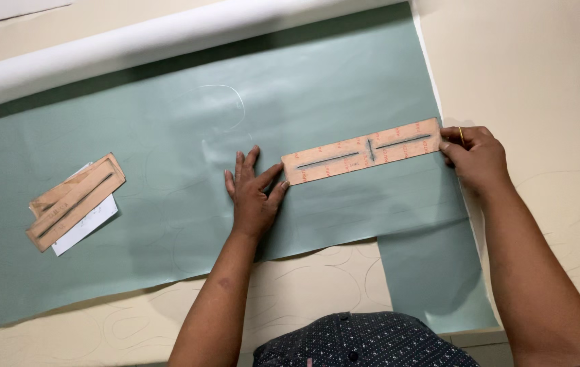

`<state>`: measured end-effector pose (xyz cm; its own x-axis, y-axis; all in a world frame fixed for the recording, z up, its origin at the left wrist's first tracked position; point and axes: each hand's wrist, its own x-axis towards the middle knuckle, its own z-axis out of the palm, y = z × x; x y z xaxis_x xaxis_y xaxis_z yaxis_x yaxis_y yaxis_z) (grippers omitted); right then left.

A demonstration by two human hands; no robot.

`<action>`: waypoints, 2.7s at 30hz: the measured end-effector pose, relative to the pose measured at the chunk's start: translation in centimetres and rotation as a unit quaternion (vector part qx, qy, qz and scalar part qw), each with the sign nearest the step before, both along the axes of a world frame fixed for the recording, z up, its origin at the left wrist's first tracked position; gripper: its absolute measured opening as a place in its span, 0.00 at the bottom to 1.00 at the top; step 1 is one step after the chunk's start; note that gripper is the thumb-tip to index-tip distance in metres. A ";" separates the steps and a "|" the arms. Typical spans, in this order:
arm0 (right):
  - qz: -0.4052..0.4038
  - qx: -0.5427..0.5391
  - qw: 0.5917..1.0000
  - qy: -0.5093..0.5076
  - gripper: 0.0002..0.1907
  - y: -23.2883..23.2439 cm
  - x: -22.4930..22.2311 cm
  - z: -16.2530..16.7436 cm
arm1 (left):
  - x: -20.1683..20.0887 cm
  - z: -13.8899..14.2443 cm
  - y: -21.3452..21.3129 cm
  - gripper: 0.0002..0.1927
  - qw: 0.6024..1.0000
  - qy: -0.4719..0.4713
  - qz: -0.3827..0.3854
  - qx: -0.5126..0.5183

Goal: The person uses a ruler and chalk to draw straight lines on a light green fabric roll, then switches to an orange fabric roll and continues marking lines with the same tools. The person repeatedly repositions the ruler and draws lines along its edge.

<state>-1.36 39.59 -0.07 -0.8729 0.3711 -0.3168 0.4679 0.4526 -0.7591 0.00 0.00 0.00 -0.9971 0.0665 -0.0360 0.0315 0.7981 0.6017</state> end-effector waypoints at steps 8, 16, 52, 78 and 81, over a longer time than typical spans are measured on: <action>-0.125 -0.081 0.989 -0.008 0.16 1.2 -0.2 -0.1 | -0.6 0.3 0.3 0.19 1.000 -0.006 0.006 -0.012; -0.002 0.031 0.998 0.051 0.14 2.2 1.2 -1.2 | -0.7 0.1 0.6 0.19 1.000 0.017 -0.005 0.004; 0.263 0.122 0.932 0.219 0.14 -12.2 -1.6 6.0 | 2.6 -0.2 11.8 0.41 0.955 0.072 -0.200 -0.206; 0.475 0.146 0.858 0.130 0.11 -24.4 -7.1 4.9 | 2.6 -0.1 11.4 0.38 0.988 0.047 -0.141 -0.050; 0.461 0.137 0.866 0.138 0.10 -24.2 -6.7 4.9 | 2.5 0.3 11.4 0.35 0.989 0.055 -0.131 -0.046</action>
<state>-8.10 15.41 4.88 -0.8661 -0.4963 -0.0601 -0.3706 0.7179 -0.5893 2.51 11.42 0.34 -0.9444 0.3245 0.0532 0.3053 0.8051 0.5086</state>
